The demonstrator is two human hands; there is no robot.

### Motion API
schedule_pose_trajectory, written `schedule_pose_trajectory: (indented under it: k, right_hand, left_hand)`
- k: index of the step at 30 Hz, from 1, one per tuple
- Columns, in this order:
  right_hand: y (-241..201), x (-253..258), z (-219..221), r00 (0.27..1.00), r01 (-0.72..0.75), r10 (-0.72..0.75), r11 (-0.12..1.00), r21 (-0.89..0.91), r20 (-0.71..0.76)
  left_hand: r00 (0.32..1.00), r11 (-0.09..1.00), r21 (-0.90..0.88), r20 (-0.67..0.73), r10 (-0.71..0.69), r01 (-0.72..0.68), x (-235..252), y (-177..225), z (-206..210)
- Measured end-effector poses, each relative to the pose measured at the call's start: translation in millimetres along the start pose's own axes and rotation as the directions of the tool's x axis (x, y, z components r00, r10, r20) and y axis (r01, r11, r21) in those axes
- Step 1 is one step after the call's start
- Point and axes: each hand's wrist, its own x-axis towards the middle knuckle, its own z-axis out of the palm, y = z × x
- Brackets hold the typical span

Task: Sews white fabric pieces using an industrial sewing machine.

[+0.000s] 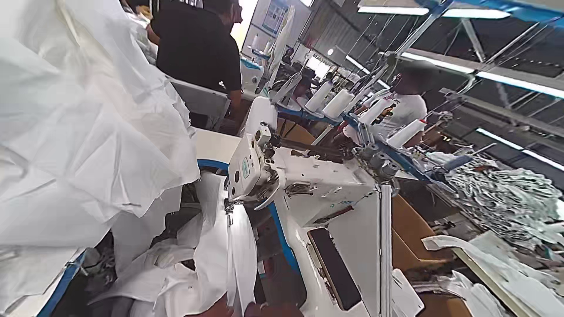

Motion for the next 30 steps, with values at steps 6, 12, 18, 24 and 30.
schedule_pose_trajectory:
  k: [6,12,18,24,30]
  right_hand:
    - [-9.1,16.6,41.4,0.84,0.036,-0.201,0.947,-0.319,-0.504]
    - [-4.0,45.2,47.2,0.802,-0.071,-0.201,0.903,-0.424,-0.563]
    - [5.4,72.6,47.5,0.772,-0.108,-0.218,0.88,-0.462,-0.597]
    - [46.6,65.9,71.7,0.712,-0.06,-0.1,0.978,-0.202,-0.695]
    - [30.6,72.4,60.9,0.588,0.2,-0.322,0.947,-0.252,-0.742]
  left_hand:
    - [0.916,0.973,0.11,-0.328,0.23,-0.205,-5.7,-17.4,29.3]
    - [0.91,0.978,0.135,-0.363,0.2,-0.161,11.3,-19.5,28.8]
    - [0.904,0.977,0.13,-0.374,0.205,-0.168,35.2,-29.1,25.0]
    - [0.897,0.965,0.253,-0.405,0.177,-0.076,37.3,-16.3,25.4]
    - [0.915,0.972,0.118,-0.33,0.233,-0.205,33.5,-25.8,31.3]
